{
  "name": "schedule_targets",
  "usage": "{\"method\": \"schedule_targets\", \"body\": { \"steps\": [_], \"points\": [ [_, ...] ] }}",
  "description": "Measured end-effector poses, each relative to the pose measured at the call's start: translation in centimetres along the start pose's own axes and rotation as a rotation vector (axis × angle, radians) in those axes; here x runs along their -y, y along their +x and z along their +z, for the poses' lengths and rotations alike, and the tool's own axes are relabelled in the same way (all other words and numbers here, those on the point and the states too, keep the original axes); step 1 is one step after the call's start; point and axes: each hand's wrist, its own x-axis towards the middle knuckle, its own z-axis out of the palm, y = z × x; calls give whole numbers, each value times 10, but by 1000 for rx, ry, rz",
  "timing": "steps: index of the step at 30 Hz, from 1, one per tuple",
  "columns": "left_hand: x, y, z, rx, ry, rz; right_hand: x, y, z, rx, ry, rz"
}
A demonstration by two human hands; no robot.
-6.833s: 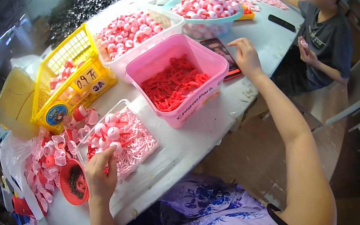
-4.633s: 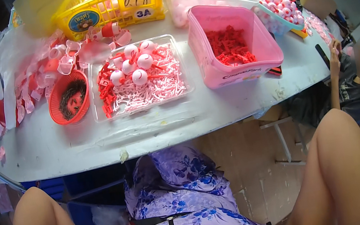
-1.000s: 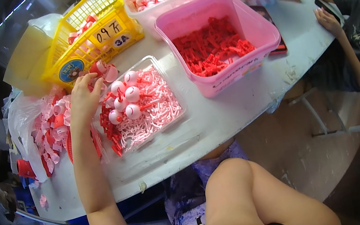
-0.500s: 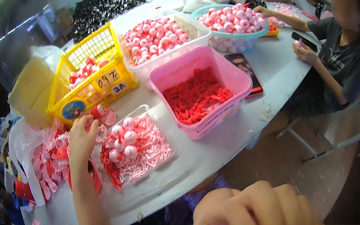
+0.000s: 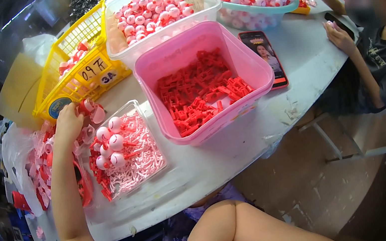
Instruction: The person assembles small pink and white plastic toys at a workbench. They pick up a pink plastic base, insert a white spherical head, and attach red plastic limbs and accessories. The person handles the components one by one, snapping them together to form a complete figure.
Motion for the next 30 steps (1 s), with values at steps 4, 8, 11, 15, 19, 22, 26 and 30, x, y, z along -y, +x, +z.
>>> {"method": "schedule_targets", "body": {
  "steps": [4, 8, 11, 15, 19, 22, 26, 30],
  "points": [
    [-6, 11, 3, 151, 160, -3, 0, 10, 1, -19, -67, -67],
    [-8, 17, 18, 68, 176, 34, 1, 23, 6, -43, -113, -211],
    [3, 14, 23, 88, 172, 9, 2, 33, 16, -117, -119, -366],
    [7, 12, 22, -109, 123, 54, 7, 37, 32, -292, -57, -508],
    [42, 11, 38, -233, 61, 33, 14, 31, 37, -352, 13, -467],
    [22, 7, 21, -252, -134, -55, 14, 21, 36, -392, 15, -295],
    [-3, 1, -16, -489, -362, -49, 20, 4, 19, -253, -68, 44],
    [-20, -17, -50, -431, -894, -183, 2, -9, 3, -50, -52, 130]
  ]
}}
